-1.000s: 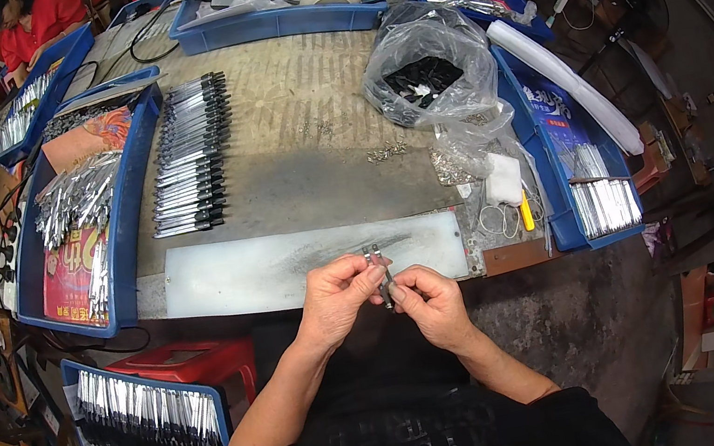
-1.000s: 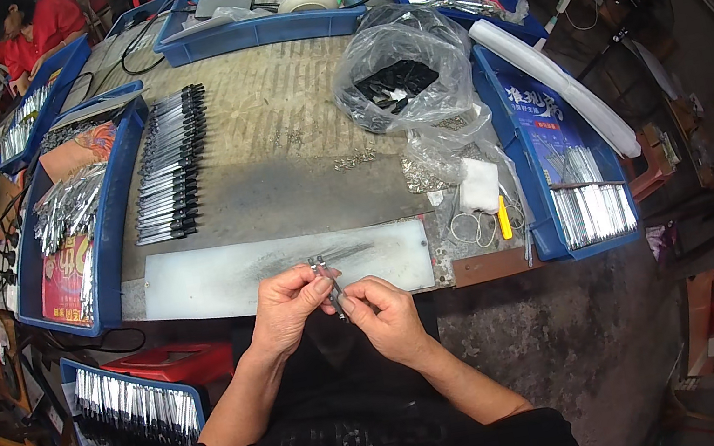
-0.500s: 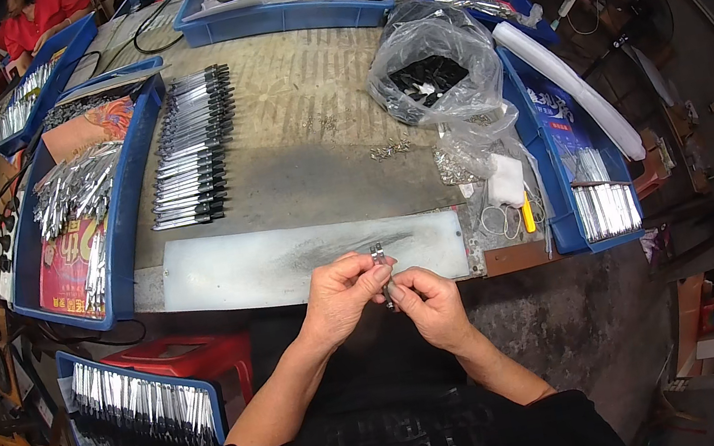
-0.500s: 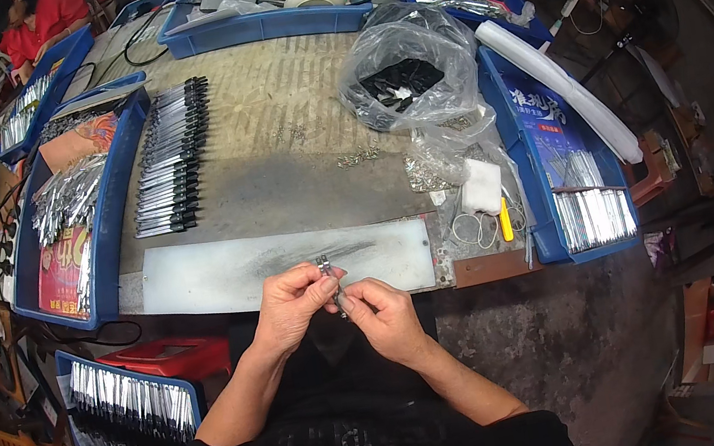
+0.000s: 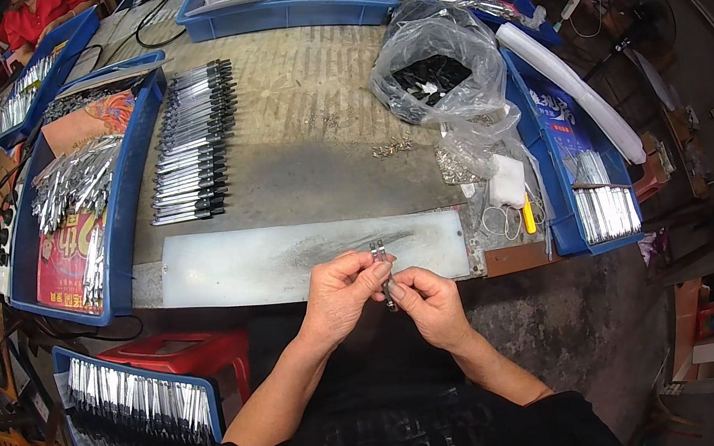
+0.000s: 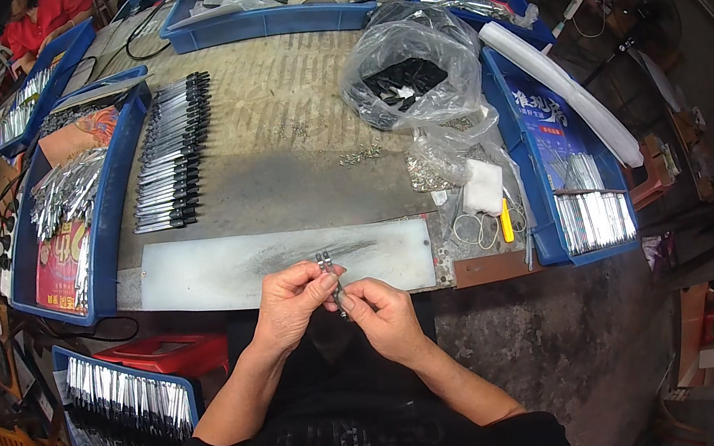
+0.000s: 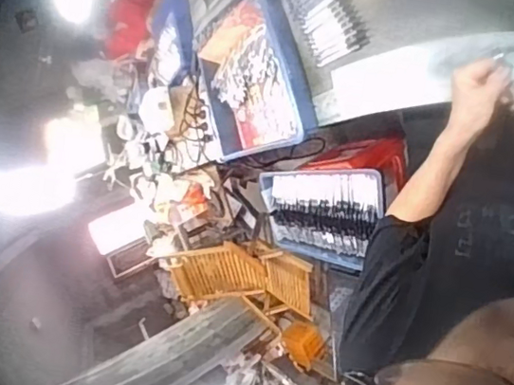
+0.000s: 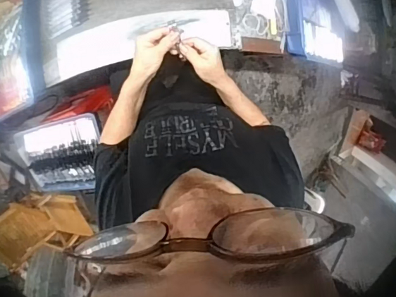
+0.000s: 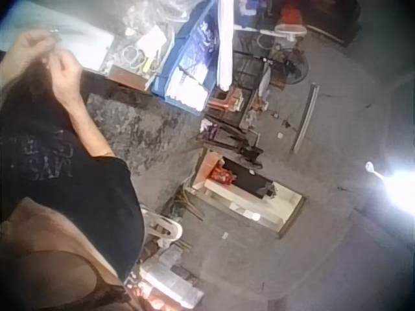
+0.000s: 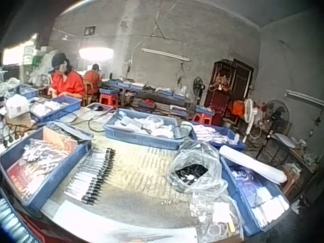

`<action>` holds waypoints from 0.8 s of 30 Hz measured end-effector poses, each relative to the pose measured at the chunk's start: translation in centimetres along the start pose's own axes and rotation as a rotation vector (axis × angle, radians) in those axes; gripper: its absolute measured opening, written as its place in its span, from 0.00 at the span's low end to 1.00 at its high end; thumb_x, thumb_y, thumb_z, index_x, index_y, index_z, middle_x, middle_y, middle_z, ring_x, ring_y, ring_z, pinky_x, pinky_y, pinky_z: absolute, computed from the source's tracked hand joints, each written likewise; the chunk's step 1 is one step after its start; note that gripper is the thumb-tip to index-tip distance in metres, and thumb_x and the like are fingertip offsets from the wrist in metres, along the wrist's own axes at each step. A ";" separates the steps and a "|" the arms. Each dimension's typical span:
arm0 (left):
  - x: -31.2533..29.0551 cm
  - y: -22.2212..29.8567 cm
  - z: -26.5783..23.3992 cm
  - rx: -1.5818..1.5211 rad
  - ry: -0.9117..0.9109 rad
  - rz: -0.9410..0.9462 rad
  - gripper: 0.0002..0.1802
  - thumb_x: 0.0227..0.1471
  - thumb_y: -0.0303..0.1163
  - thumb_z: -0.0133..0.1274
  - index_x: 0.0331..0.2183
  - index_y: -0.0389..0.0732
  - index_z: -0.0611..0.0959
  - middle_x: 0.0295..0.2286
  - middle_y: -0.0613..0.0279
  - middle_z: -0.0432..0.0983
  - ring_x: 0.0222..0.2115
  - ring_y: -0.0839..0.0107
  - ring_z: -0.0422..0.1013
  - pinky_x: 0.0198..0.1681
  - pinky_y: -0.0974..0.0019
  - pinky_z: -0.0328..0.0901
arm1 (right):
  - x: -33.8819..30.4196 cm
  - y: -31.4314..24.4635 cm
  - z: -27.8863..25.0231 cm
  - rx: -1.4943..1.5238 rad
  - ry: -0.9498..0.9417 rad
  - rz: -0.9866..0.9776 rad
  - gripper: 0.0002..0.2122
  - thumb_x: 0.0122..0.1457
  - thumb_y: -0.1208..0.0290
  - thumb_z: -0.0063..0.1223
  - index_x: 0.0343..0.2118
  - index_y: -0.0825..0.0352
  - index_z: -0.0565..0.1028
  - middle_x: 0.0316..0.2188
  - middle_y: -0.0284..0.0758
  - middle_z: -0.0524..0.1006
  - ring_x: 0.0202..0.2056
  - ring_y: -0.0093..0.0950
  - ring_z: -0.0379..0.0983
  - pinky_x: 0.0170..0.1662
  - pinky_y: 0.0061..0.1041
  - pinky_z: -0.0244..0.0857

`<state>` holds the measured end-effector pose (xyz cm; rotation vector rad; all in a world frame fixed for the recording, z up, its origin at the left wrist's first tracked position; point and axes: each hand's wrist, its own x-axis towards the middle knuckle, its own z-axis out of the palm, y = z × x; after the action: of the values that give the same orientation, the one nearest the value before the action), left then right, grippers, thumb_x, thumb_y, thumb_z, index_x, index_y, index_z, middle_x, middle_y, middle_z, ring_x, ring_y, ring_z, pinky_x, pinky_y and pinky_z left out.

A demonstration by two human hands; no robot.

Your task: The person assembles metal components by hand, attaching small parts to each piece and organizing the assembled items in rows on the work surface.

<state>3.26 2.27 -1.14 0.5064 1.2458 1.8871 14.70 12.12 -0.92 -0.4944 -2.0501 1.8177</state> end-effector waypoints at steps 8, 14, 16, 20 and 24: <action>0.0 -0.3 -0.2 0.031 -0.031 0.000 0.10 0.49 0.29 0.52 0.33 0.31 0.79 0.27 0.63 0.69 0.24 0.80 0.67 0.24 0.79 0.65 | 0.0 0.0 0.1 -0.018 0.013 -0.001 0.06 0.55 0.74 0.49 0.28 0.72 0.74 0.23 0.30 0.74 0.23 0.15 0.65 0.26 0.15 0.61; 0.0 -0.2 -0.1 0.065 -0.013 0.003 0.09 0.49 0.27 0.52 0.31 0.30 0.79 0.24 0.63 0.70 0.22 0.80 0.67 0.25 0.78 0.64 | 0.1 0.1 -0.1 -0.053 -0.006 -0.017 0.05 0.55 0.75 0.49 0.28 0.72 0.74 0.22 0.31 0.74 0.23 0.15 0.66 0.26 0.15 0.61; 0.0 -0.3 -0.1 0.069 -0.013 0.008 0.10 0.49 0.28 0.52 0.31 0.30 0.79 0.24 0.63 0.70 0.21 0.80 0.67 0.25 0.79 0.64 | 0.1 0.1 0.0 -0.054 -0.001 -0.015 0.05 0.55 0.75 0.49 0.28 0.72 0.74 0.22 0.31 0.74 0.23 0.16 0.66 0.26 0.16 0.61; 0.1 -0.5 -0.4 0.083 -0.045 0.014 0.11 0.49 0.29 0.52 0.33 0.31 0.79 0.26 0.64 0.68 0.23 0.81 0.66 0.24 0.80 0.64 | 0.1 0.0 0.1 -0.078 0.003 -0.005 0.05 0.55 0.75 0.49 0.28 0.71 0.74 0.22 0.32 0.74 0.23 0.16 0.66 0.26 0.16 0.61; 0.1 -0.4 -0.3 0.084 -0.037 0.014 0.11 0.49 0.29 0.52 0.33 0.31 0.79 0.26 0.64 0.68 0.23 0.81 0.66 0.24 0.80 0.64 | 0.1 -0.1 -0.1 -0.079 -0.014 0.010 0.05 0.55 0.75 0.49 0.28 0.71 0.75 0.22 0.32 0.74 0.23 0.16 0.67 0.26 0.16 0.61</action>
<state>3.18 2.22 -1.63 0.5932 1.3043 1.8344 14.64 12.21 -0.78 -0.5162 -2.1389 1.7566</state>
